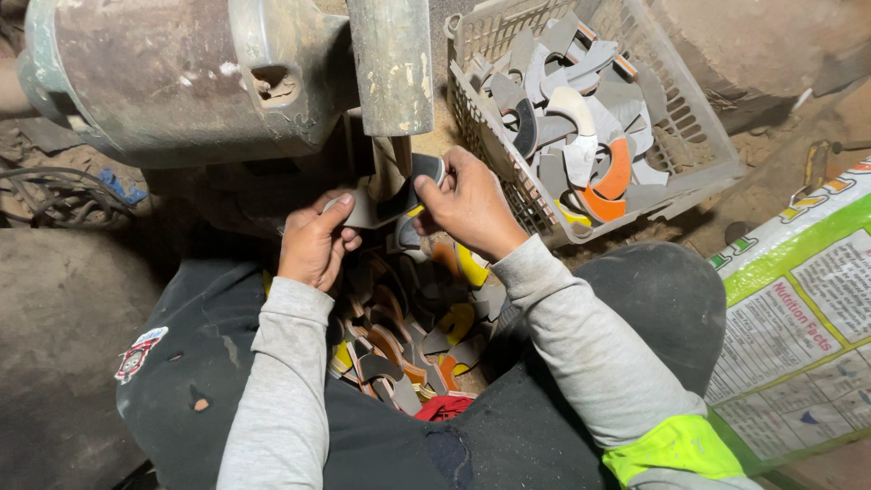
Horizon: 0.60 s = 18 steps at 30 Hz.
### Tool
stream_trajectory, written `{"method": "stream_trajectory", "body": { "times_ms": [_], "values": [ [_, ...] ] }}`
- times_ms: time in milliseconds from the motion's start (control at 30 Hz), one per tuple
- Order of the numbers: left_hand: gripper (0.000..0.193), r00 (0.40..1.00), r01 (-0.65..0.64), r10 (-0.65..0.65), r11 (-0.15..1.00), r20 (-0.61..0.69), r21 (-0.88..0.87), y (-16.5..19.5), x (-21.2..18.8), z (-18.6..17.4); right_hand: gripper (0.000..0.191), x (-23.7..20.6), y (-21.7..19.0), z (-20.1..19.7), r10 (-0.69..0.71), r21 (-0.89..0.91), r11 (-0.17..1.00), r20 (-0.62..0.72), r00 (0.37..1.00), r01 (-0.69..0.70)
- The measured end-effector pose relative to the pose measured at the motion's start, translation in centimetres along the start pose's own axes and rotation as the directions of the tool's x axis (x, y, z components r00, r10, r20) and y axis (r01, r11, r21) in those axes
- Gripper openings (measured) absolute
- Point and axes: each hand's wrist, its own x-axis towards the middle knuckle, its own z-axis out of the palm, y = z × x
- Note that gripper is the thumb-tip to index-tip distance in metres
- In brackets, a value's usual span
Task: The person sits on the floor and uses a bench grinder to smooth the edges of small, curved shoe sole pieces. They handle the pieces one at a time, pressing them against the rotating wheel and then placing them into a nearby plastic basket.
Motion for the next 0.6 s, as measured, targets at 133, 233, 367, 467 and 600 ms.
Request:
{"method": "stream_trajectory", "body": {
  "times_ms": [133,233,367,467,600],
  "values": [
    [0.021,0.997,-0.052,0.065,0.949,-0.032,0.311,1.5,-1.6,0.9,0.029,0.7,1.5,-1.9,0.075,-0.246,0.969,0.161,0.984,-0.034],
    [0.019,0.867,-0.471,0.459,0.624,0.195,0.623,2.6,-3.5,2.0,0.025,0.8,2.3,-3.4,-0.144,-0.401,0.885,0.246,0.958,0.236],
    [0.021,0.879,-0.452,0.448,0.666,0.166,0.594,3.3,-4.9,3.5,0.02,0.6,2.3,-4.0,-0.069,-0.083,0.992,0.285,0.956,0.096],
    [0.02,0.877,-0.454,0.455,0.684,0.153,0.571,3.1,-4.6,3.6,0.02,0.7,1.3,-4.5,-0.144,-0.2,0.958,0.278,0.95,0.204],
    [0.018,0.948,-0.306,0.317,0.864,0.04,0.4,1.3,-2.6,3.1,0.021,0.8,-0.7,-5.0,-0.04,-0.214,0.973,0.194,0.98,0.082]
  ]
}}
